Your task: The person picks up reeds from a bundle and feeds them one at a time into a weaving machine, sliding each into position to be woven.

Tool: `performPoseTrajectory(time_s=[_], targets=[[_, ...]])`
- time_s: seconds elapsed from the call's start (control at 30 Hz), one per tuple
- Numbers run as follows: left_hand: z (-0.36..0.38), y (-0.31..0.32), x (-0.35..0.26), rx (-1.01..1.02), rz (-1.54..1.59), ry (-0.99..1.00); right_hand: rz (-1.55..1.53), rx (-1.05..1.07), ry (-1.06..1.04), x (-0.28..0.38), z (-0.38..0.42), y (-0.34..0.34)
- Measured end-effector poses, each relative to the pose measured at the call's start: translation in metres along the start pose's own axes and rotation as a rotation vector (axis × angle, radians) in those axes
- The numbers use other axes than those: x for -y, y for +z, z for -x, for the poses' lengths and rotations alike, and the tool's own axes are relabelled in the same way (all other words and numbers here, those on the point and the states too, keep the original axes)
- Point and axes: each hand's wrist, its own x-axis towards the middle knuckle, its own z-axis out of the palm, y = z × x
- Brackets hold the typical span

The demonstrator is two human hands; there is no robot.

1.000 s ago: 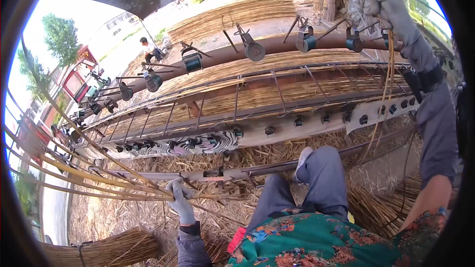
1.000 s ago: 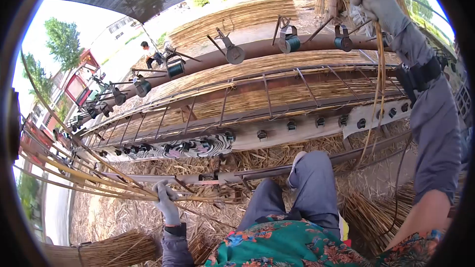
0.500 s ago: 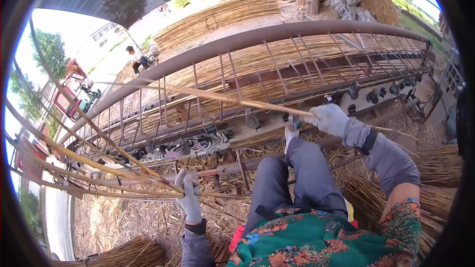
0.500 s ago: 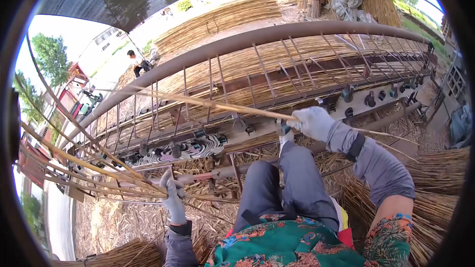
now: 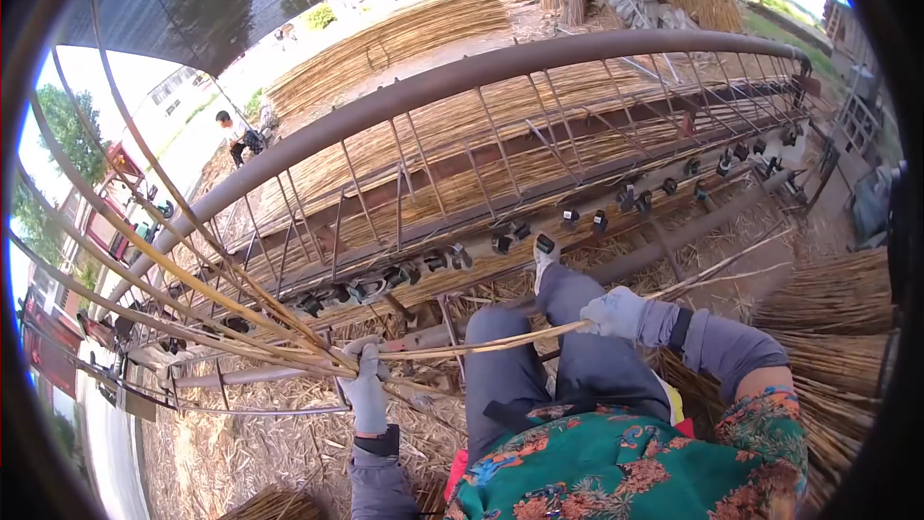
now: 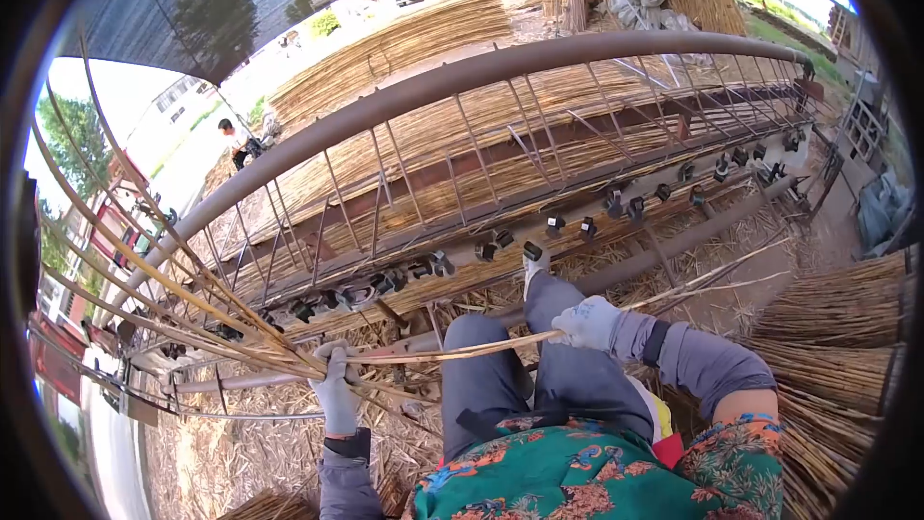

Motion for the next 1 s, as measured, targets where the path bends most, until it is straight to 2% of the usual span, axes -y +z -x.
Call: performPoseTrajectory(time_s=[0.03, 0.07, 0.13, 0.2, 0.27, 0.33, 0.4, 0.47, 0.5, 0.53, 0.6, 0.63, 0.73, 0.9, 1.0], targets=[[0.002, 0.022, -0.017, -0.091, -0.026, 0.023, 0.087, -0.097, -0.022, 0.003, -0.001, -0.009], [0.002, 0.028, -0.019, -0.067, -0.026, 0.016, 0.178, -0.193, -0.043, 0.01, -0.002, -0.017], [-0.001, 0.035, -0.016, -0.099, -0.057, 0.014, 0.123, -0.575, -0.234, 0.043, -0.005, -0.038], [-0.003, 0.036, -0.008, -0.03, -0.022, -0.015, -0.277, -0.588, -0.263, 0.061, -0.016, 0.0], [-0.003, 0.045, -0.004, -0.064, -0.05, 0.031, -1.59, 0.109, 0.299, 0.089, -0.023, 0.004], [-0.002, 0.058, -0.006, -0.06, -0.121, 0.072, -2.327, -0.073, 0.299, 0.096, -0.044, 0.025], [-0.019, 0.046, 0.023, -0.044, -0.139, 0.093, -2.47, -0.235, 0.315, 0.106, -0.049, 0.02], [-0.012, 0.068, 0.013, -0.073, -0.151, 0.039, -2.23, 0.076, 0.377, 0.106, -0.035, 0.033], [0.002, 0.082, -0.001, -0.141, -0.152, -0.015, -2.169, 0.134, 0.433, 0.111, -0.02, 0.021], [0.009, 0.089, -0.011, -0.109, -0.163, -0.02, -2.193, 0.105, 0.441, 0.11, -0.026, 0.03], [0.022, 0.101, -0.027, -0.034, -0.323, -0.175, -2.468, -0.425, 0.254, 0.101, -0.051, 0.048], [0.028, 0.115, -0.031, -0.144, -0.402, -0.089, -2.537, -0.462, 0.279, 0.091, -0.042, 0.031], [0.037, 0.129, -0.037, -0.121, -0.347, -0.001, -2.511, -0.596, 0.25, 0.067, -0.037, 0.026], [0.022, 0.11, -0.043, -0.22, -0.274, 0.019, -2.334, -0.868, 0.357, -0.012, 0.006, 0.005], [0.018, 0.105, -0.038, -0.185, -0.32, -0.009, -2.309, -1.045, 0.435, -0.06, 0.03, -0.01]])
